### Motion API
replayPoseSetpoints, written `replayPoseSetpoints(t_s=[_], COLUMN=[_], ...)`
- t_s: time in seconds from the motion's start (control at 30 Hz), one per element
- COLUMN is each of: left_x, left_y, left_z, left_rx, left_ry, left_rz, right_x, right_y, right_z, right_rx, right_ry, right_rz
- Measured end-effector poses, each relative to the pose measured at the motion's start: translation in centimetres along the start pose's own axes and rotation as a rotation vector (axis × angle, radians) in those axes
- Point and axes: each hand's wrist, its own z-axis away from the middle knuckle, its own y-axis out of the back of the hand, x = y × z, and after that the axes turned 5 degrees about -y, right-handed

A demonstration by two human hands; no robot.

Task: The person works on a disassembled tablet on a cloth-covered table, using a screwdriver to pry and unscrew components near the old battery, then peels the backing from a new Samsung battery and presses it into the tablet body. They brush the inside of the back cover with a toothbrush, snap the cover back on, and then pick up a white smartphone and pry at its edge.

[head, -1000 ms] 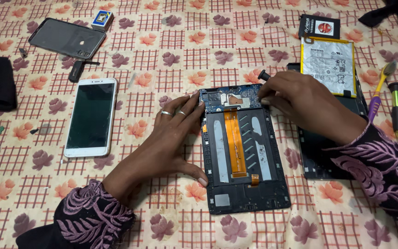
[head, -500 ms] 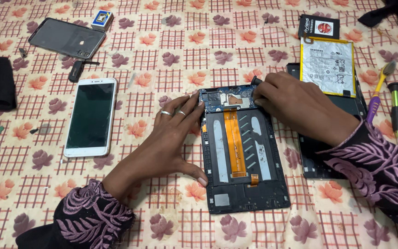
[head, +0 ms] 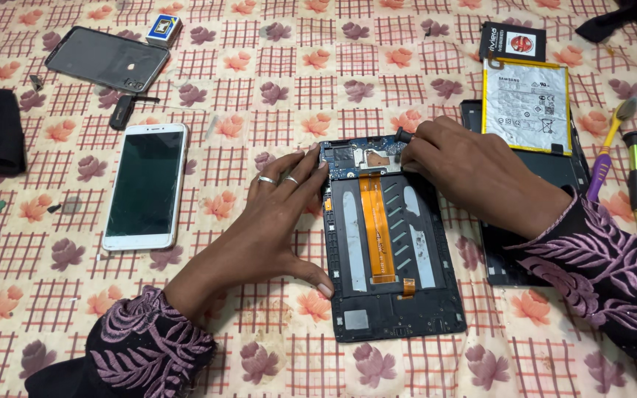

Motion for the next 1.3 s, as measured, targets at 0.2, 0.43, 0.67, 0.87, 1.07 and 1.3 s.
replayPoseSetpoints(t_s=[0.2, 0.43, 0.67, 0.87, 1.07, 1.3], left_x=[0.1, 0.22, 0.12, -0.02, -0.02, 0.07], left_y=[0.07, 0.23, 0.18, 0.05, -0.03, 0.0], left_z=[-0.03, -0.01, 0.03, -0.07, -0.11, -0.05], left_rx=[0.002, 0.013, 0.02, -0.006, -0.01, -0.009], left_ry=[-0.005, -0.023, -0.032, -0.009, 0.0, 0.006], left_rz=[-0.002, 0.001, -0.003, -0.012, -0.017, -0.005], right_x=[-0.2, -0.37, -0.38, 0.12, 0.29, 0.13], right_y=[-0.38, -0.33, -0.48, -0.63, -0.77, -0.77], right_z=[-0.06, 0.05, 0.16, 0.1, 0.1, 0.22], right_rx=[0.033, 0.084, 0.122, 0.084, 0.089, 0.099], right_ry=[-0.014, 0.038, 0.066, 0.029, 0.038, 0.034], right_rz=[0.059, 0.063, 0.065, 0.041, 0.025, 0.039])
